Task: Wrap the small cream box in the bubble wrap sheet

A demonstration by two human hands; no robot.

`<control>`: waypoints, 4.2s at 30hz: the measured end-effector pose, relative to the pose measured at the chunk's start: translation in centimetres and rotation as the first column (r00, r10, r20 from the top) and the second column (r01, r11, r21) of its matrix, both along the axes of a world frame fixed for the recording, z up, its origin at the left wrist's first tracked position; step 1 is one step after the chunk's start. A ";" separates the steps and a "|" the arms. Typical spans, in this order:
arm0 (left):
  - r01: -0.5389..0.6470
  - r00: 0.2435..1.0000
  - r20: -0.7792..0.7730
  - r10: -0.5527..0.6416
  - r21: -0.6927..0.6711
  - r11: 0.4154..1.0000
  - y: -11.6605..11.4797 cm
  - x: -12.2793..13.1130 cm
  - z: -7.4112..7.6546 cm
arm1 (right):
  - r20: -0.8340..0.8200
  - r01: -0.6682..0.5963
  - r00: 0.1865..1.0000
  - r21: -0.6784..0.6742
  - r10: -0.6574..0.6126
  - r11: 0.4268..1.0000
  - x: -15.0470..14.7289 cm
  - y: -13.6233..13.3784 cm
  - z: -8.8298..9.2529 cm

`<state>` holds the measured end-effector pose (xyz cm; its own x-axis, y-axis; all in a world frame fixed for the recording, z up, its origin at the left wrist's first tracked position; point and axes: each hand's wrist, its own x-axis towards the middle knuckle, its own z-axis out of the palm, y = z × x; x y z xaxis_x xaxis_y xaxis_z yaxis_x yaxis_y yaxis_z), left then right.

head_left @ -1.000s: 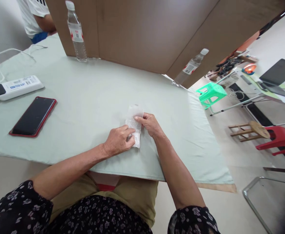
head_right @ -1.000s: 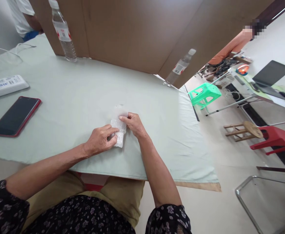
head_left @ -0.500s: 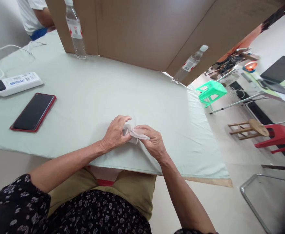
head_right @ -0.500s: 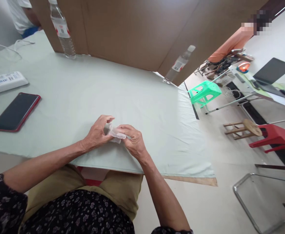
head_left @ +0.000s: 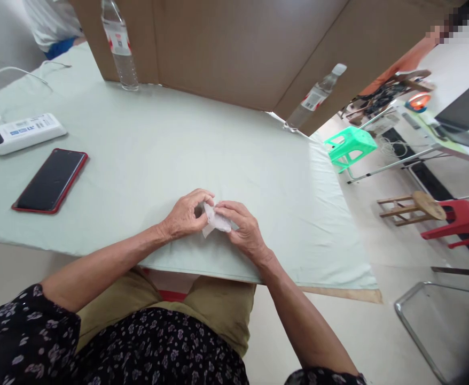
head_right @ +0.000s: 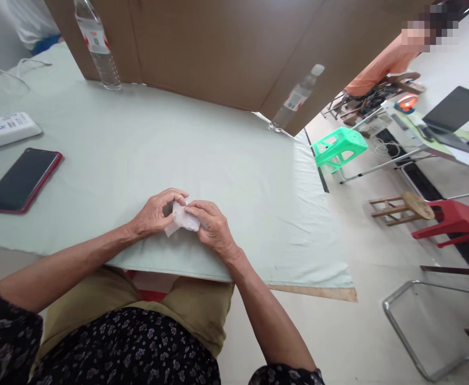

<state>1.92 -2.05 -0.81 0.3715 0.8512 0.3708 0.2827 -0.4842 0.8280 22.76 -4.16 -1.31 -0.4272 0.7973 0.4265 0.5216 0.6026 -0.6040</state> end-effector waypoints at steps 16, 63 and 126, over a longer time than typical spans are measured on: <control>0.212 0.959 0.264 -0.101 -0.438 0.874 1.9 -0.3 0.2 | -0.366 0.115 0.870 -0.502 -0.331 0.857 -0.3 4.4 0.8; 0.266 0.954 0.280 -0.105 -0.633 0.727 2.0 -1.3 2.5 | -0.254 0.007 0.957 -0.463 -0.140 0.886 -0.5 3.3 -0.4; -0.096 0.987 -0.145 0.063 -0.235 0.967 2.5 -1.2 0.4 | 0.314 -0.082 0.949 0.266 -0.006 0.960 -1.5 2.0 0.0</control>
<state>0.68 0.43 -0.41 0.3315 0.9379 0.1020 0.4299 -0.2464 0.8686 21.30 -2.20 -1.29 -0.6001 0.6495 0.4669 0.6289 0.7438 -0.2264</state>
